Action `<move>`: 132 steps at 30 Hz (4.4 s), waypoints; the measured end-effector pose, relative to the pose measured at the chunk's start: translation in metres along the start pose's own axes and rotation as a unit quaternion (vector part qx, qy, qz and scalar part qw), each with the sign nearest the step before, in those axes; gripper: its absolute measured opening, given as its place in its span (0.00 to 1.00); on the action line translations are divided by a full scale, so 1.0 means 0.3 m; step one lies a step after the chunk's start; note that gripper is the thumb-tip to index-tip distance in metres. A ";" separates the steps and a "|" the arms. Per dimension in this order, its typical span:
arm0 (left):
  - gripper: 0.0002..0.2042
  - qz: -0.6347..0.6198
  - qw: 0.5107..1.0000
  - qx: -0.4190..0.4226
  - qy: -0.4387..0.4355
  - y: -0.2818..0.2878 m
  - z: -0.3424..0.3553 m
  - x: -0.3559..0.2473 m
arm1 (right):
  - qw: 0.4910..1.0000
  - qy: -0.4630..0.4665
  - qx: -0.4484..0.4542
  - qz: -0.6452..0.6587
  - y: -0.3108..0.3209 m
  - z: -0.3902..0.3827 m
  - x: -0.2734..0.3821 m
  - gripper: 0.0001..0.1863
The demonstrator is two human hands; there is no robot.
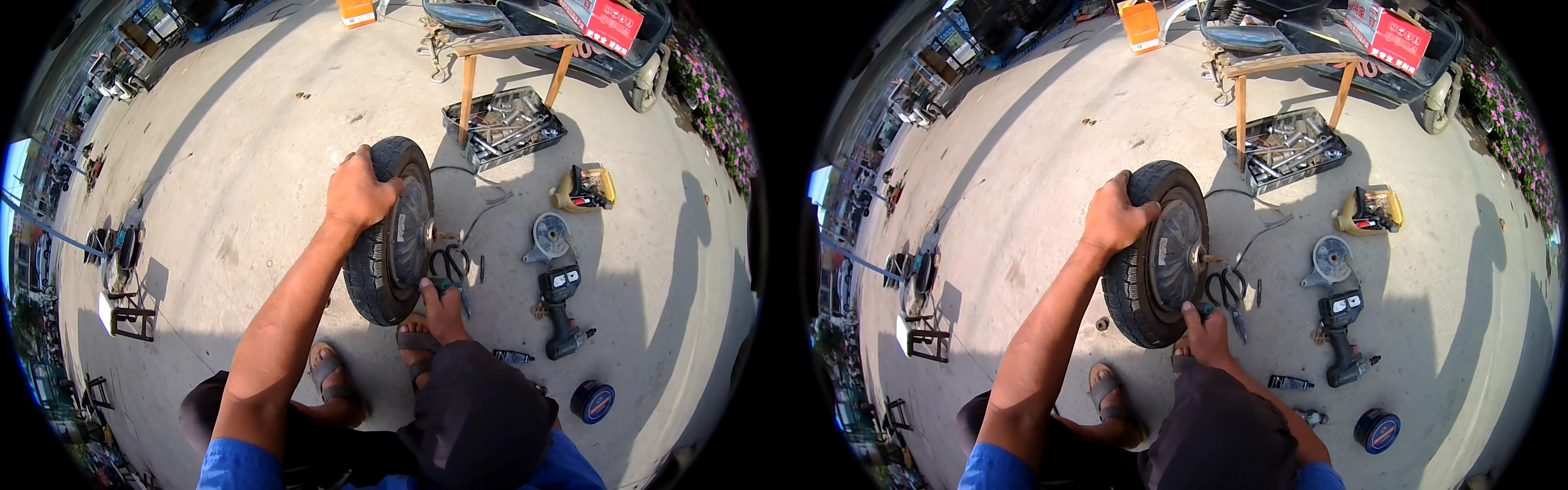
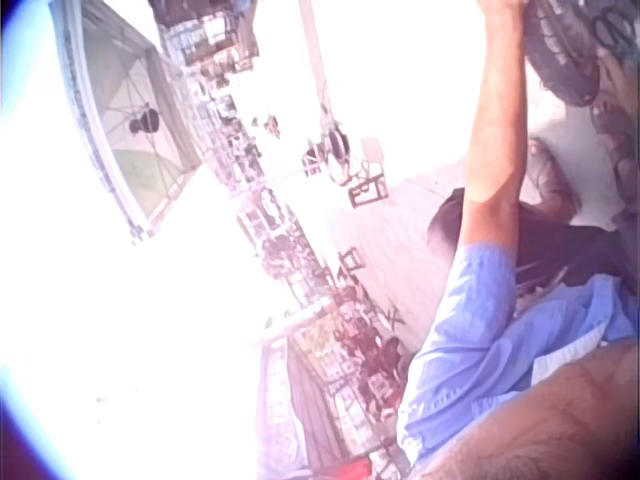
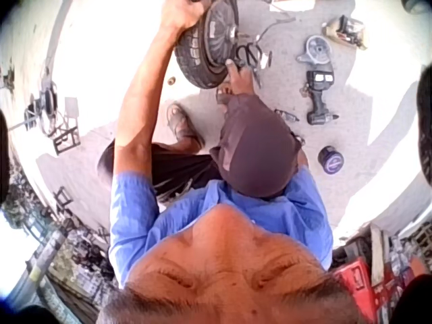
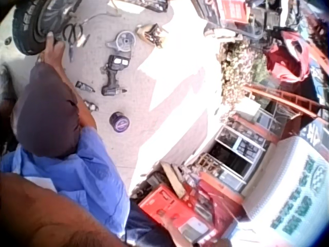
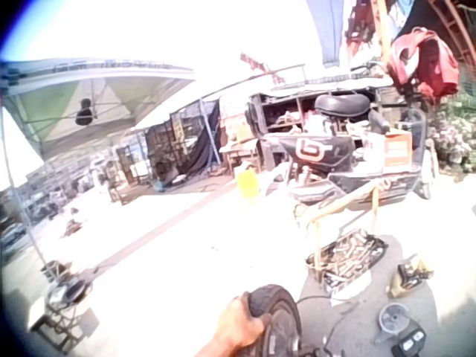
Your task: The person works on a scooter tire, using a tire lever to pry the tire bead away from the rim and a hammer to tap the rim. The person repeatedly rotates the tire and continues prying around the circumference.
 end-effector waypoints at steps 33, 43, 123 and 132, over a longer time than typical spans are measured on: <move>0.29 -0.068 0.996 0.035 0.046 0.019 0.116 0.161 | 0.992 0.033 0.024 -0.121 0.066 0.104 -0.138 0.27; 0.29 -0.070 0.996 0.034 0.048 0.015 0.105 0.147 | 0.984 0.030 0.123 -0.127 0.083 0.132 -0.211 0.25; 0.25 -0.115 0.992 0.030 0.039 0.054 0.070 0.169 | 0.982 0.059 -0.048 -0.170 0.028 0.077 -0.180 0.32; 0.25 -0.156 0.982 0.081 0.066 0.050 0.138 0.218 | 0.987 0.011 -0.084 -0.138 0.129 0.208 -0.200 0.30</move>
Point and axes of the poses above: each hand's wrist, its own z-axis towards the middle knuckle, its own y-axis out of the back of the hand, x = y × z, the point moved 5 cm from there along z, towards the middle knuckle, and after that the axes turned 6 degrees about -x, right-handed, at the moved point
